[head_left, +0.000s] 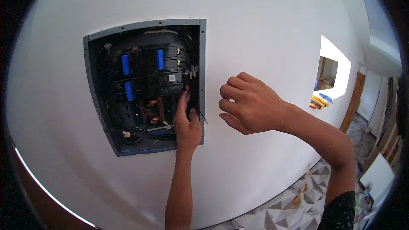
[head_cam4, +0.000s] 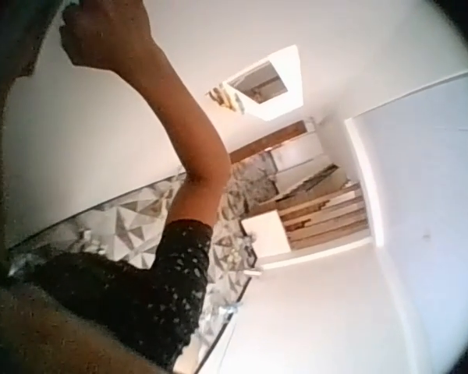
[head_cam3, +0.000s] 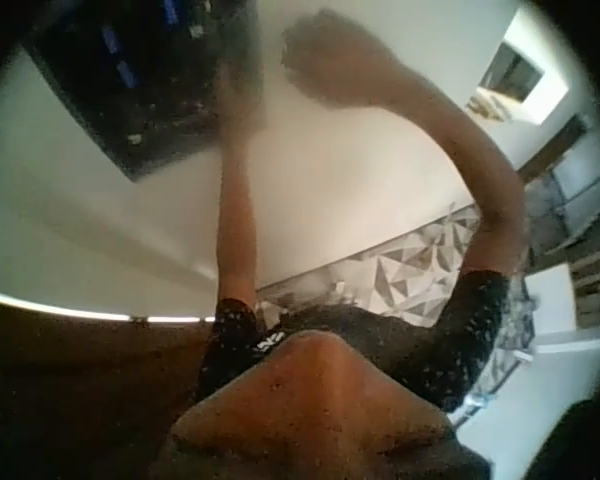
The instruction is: The person is wiring and adjusting connections inside an open electrical circuit breaker panel on a wall.
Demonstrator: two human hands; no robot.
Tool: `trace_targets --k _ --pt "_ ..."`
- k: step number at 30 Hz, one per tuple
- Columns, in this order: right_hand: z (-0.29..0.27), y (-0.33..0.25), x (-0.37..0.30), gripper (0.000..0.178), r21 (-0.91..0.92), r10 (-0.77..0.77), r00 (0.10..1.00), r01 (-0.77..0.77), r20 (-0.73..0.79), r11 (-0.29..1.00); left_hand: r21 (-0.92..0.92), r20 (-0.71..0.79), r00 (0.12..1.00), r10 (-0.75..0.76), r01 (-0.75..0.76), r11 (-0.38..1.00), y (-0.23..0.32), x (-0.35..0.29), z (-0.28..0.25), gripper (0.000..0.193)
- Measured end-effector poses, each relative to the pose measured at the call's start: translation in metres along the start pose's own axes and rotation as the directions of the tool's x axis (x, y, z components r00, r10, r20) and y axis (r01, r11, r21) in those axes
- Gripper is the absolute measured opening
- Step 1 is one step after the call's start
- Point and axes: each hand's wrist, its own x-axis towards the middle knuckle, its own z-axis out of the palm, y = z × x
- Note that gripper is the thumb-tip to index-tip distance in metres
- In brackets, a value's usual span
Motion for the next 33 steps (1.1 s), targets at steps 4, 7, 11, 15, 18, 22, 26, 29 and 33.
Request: trace_targets --k 4,7,11,15,18,22,26,29,33 --pt "0.008 0.000 -0.024 0.018 0.042 0.011 1.000 -0.011 0.015 0.999 -0.027 0.034 0.998 -0.060 0.061 0.998 0.003 0.005 0.003 0.060" --pt "0.011 -0.003 -0.042 0.017 0.083 0.045 0.999 -0.045 0.003 0.996 0.026 0.015 0.997 -0.081 0.080 0.996 0.006 0.006 0.005 0.053" --pt "0.021 -0.005 -0.054 0.020 0.040 0.155 0.986 -0.157 0.054 0.987 -0.084 -0.090 0.995 -0.046 0.038 0.996 0.004 0.003 0.002 0.042" --pt "0.032 0.000 -0.044 0.040 0.055 0.264 0.965 -0.264 0.006 0.963 0.022 -0.044 0.996 -0.075 0.076 0.997 0.011 0.003 0.002 0.043" --pt "0.034 0.008 -0.018 0.052 0.076 0.252 0.965 -0.257 0.066 0.963 0.060 -0.011 0.997 -0.082 0.083 0.995 0.012 0.002 0.004 0.042" --pt "0.034 0.017 0.019 0.051 0.025 0.193 0.977 -0.196 0.093 0.980 0.092 0.006 0.995 -0.099 0.098 0.991 0.012 0.001 0.003 0.042" --pt "0.040 0.014 0.046 0.054 -0.102 0.250 0.931 -0.231 0.267 0.968 0.112 -0.013 0.994 -0.110 0.110 0.988 0.011 -0.002 0.000 0.042" --pt "0.041 0.008 0.063 0.059 -0.141 0.341 0.869 -0.311 0.359 0.940 0.119 -0.055 0.993 -0.106 0.112 0.987 0.012 -0.004 -0.003 0.042" --pt "0.008 0.002 0.084 0.047 -0.247 0.379 0.746 -0.289 0.547 0.925 0.179 -0.077 0.982 -0.172 0.184 0.966 0.018 -0.006 0.002 0.040"
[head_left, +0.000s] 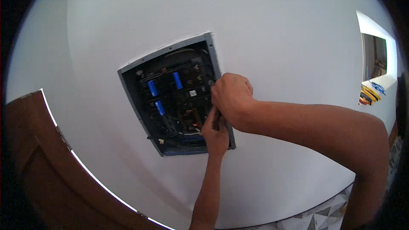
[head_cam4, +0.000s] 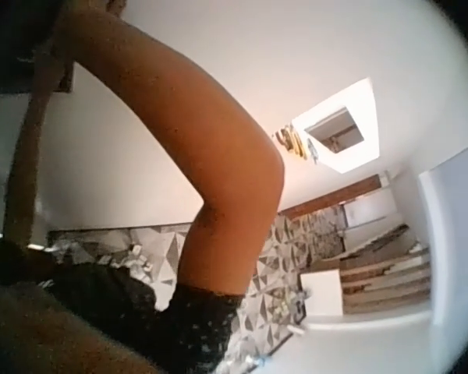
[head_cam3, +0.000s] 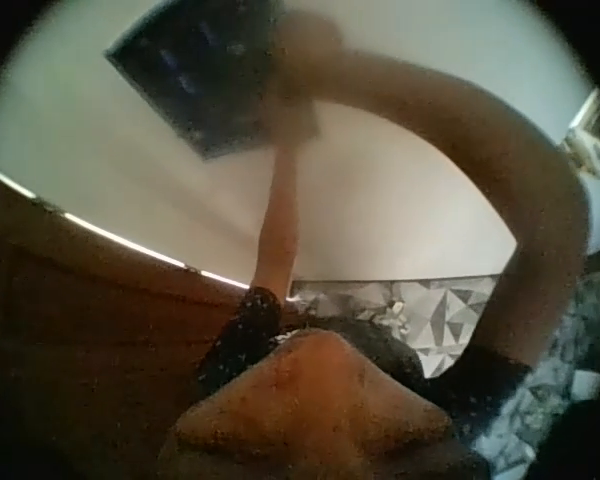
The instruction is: The person is wiring and adjusting connections inside an open electrical circuit breaker panel on a wall.
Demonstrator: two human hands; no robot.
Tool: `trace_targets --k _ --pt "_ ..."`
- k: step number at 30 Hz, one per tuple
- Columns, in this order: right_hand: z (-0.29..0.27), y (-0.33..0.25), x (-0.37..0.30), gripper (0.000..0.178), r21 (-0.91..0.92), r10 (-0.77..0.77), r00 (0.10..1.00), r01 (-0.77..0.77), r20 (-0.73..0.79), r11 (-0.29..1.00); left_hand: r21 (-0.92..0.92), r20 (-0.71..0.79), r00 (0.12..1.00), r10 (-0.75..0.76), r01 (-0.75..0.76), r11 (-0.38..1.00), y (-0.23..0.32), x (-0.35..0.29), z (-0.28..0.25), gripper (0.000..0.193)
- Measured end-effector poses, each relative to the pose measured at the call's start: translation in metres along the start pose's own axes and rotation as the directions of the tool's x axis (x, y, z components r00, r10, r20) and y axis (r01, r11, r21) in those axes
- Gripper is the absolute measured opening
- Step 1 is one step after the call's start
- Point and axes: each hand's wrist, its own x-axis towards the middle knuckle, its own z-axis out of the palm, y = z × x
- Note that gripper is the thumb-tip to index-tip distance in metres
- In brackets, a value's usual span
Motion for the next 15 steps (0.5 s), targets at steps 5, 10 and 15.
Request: trace_targets --k 5,10,15 --pt "-0.007 -0.013 0.017 0.013 -0.167 0.092 0.993 -0.078 0.076 0.983 0.007 0.038 0.997 0.064 -0.065 0.998 -0.010 0.002 -0.007 0.040" --pt "-0.007 -0.005 0.022 0.014 -0.230 0.033 0.996 -0.014 0.082 0.973 -0.100 0.052 0.996 0.072 -0.066 0.993 -0.012 0.003 -0.005 0.042" --pt "-0.011 -0.010 0.023 0.016 -0.219 0.091 0.984 -0.057 0.152 0.974 -0.124 0.052 0.995 0.090 -0.083 0.989 -0.023 0.005 -0.001 0.044"
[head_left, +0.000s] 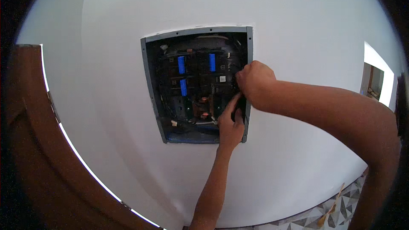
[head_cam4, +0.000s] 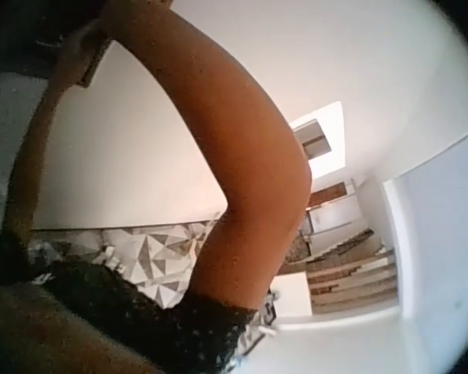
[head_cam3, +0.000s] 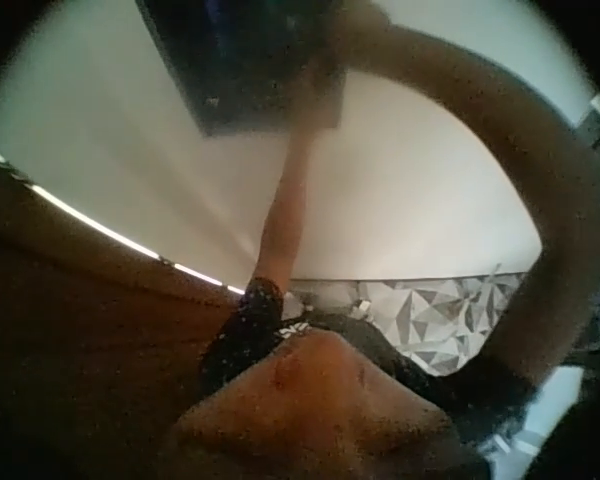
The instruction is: The person is wiring and adjusting connections inside an open electrical circuit breaker panel on a wall.
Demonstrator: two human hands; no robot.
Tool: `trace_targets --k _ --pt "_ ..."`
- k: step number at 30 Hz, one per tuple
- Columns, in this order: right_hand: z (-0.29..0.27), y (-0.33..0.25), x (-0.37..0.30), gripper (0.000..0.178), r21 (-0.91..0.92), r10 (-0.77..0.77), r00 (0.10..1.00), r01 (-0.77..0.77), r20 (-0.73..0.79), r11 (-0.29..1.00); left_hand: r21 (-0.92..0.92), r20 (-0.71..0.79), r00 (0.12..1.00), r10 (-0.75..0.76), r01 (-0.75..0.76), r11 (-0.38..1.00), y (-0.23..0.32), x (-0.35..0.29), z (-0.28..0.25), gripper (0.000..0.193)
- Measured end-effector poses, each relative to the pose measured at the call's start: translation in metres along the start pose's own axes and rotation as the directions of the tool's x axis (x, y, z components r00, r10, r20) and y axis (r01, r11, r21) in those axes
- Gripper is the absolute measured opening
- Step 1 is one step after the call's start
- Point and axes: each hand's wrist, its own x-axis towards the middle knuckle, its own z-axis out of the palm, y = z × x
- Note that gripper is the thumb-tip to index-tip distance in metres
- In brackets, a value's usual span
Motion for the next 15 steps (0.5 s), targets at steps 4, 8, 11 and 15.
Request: trace_targets --k 4,8,11,15 --pt "0.017 0.019 -0.008 0.038 -0.052 -0.189 0.960 0.182 -0.205 0.982 -0.003 -0.010 0.993 0.114 -0.114 0.993 0.001 0.005 -0.001 0.047" --pt "-0.002 0.033 -0.078 0.062 -0.014 -0.267 0.955 0.267 -0.130 0.964 -0.037 -0.018 0.994 0.109 -0.109 0.993 -0.002 0.007 0.003 0.047" --pt "-0.004 0.038 -0.130 0.045 0.239 -0.345 0.921 0.381 -0.182 0.893 -0.056 -0.030 0.996 0.084 -0.085 0.995 -0.002 0.005 -0.004 0.046" --pt "0.004 0.041 -0.197 0.056 0.407 -0.369 0.921 0.293 0.121 0.865 -0.038 -0.031 0.999 -0.010 0.009 0.999 0.018 0.005 -0.002 0.044"
